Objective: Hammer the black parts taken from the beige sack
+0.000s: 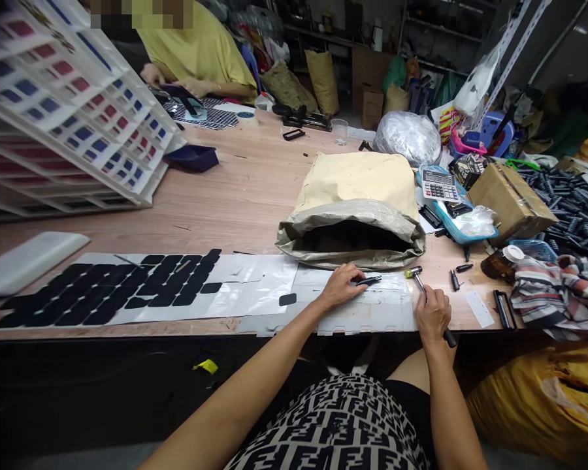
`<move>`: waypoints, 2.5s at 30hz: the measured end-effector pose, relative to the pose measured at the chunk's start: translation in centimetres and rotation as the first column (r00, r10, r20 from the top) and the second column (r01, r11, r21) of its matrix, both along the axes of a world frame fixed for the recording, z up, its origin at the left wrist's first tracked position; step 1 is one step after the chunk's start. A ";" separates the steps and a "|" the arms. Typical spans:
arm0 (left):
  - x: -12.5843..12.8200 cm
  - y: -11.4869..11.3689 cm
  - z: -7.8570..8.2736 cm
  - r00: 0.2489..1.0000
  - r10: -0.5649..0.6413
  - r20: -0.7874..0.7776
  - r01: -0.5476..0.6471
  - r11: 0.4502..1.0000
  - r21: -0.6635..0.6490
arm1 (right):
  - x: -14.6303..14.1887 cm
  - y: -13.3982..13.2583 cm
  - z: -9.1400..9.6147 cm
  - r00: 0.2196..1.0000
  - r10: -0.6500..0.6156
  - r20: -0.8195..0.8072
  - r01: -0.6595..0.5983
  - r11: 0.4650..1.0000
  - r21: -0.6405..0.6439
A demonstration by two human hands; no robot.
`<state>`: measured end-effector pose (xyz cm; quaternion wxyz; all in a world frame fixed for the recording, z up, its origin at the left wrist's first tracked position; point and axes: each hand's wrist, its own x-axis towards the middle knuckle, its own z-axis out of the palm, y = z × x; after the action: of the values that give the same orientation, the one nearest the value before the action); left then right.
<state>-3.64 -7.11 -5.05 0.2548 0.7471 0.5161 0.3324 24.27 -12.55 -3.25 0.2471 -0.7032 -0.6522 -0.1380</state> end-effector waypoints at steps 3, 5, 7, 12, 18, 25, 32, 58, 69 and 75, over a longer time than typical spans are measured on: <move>-0.3 -0.9 0.9 0.994 -0.059 0.095 0.056 0.998 0.031 | 0.3 0.1 -0.6 0.996 -0.051 0.078 0.050 0.999 0.005; -0.7 -2.8 1.6 0.974 -0.123 0.193 0.111 0.991 0.071 | 0.1 0.0 -0.7 0.994 -0.049 0.098 0.049 0.999 -0.002; -1.2 -5.9 2.0 0.946 -0.200 0.257 0.181 0.979 0.096 | -0.1 -0.1 -0.7 0.993 -0.045 0.108 0.047 0.999 -0.014; -2.5 -14.5 0.5 0.926 -0.314 0.207 0.317 0.948 0.021 | -0.2 -0.3 -0.7 0.992 -0.067 0.110 0.071 0.997 -0.038; -1.8 -17.4 -4.4 0.973 -0.172 -0.156 0.123 0.952 -0.281 | -0.3 -0.3 -0.7 0.989 -0.062 0.131 0.065 0.998 -0.021; -1.0 -16.8 -2.7 0.977 -0.197 -0.077 0.145 0.888 -0.437 | -0.4 -0.4 -0.8 0.989 -0.071 0.126 0.072 0.997 -0.001; -3.8 -5.0 4.8 0.977 0.193 -0.088 -0.194 0.981 0.000 | -0.4 -0.4 -0.9 0.992 -0.071 0.102 0.074 0.997 -0.026; -0.6 -2.7 1.1 0.984 0.133 -0.121 -0.130 0.991 0.032 | -0.7 -0.8 -1.0 0.992 -0.095 0.080 0.099 0.994 -0.048; 0.1 -1.7 -0.6 0.991 0.116 -0.061 -0.119 0.992 -0.048 | -0.1 -0.8 -0.7 0.999 -0.028 0.021 0.028 0.999 -0.033; 0.1 -1.4 -0.7 0.992 0.126 0.006 -0.125 0.990 -0.060 | -3.0 -2.2 0.6 0.888 0.184 -0.422 -0.199 0.980 0.008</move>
<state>-3.57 -8.54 -5.76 0.2581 0.7037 0.5704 0.3360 21.23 -14.72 -2.64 0.3815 -0.6528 -0.6523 0.0532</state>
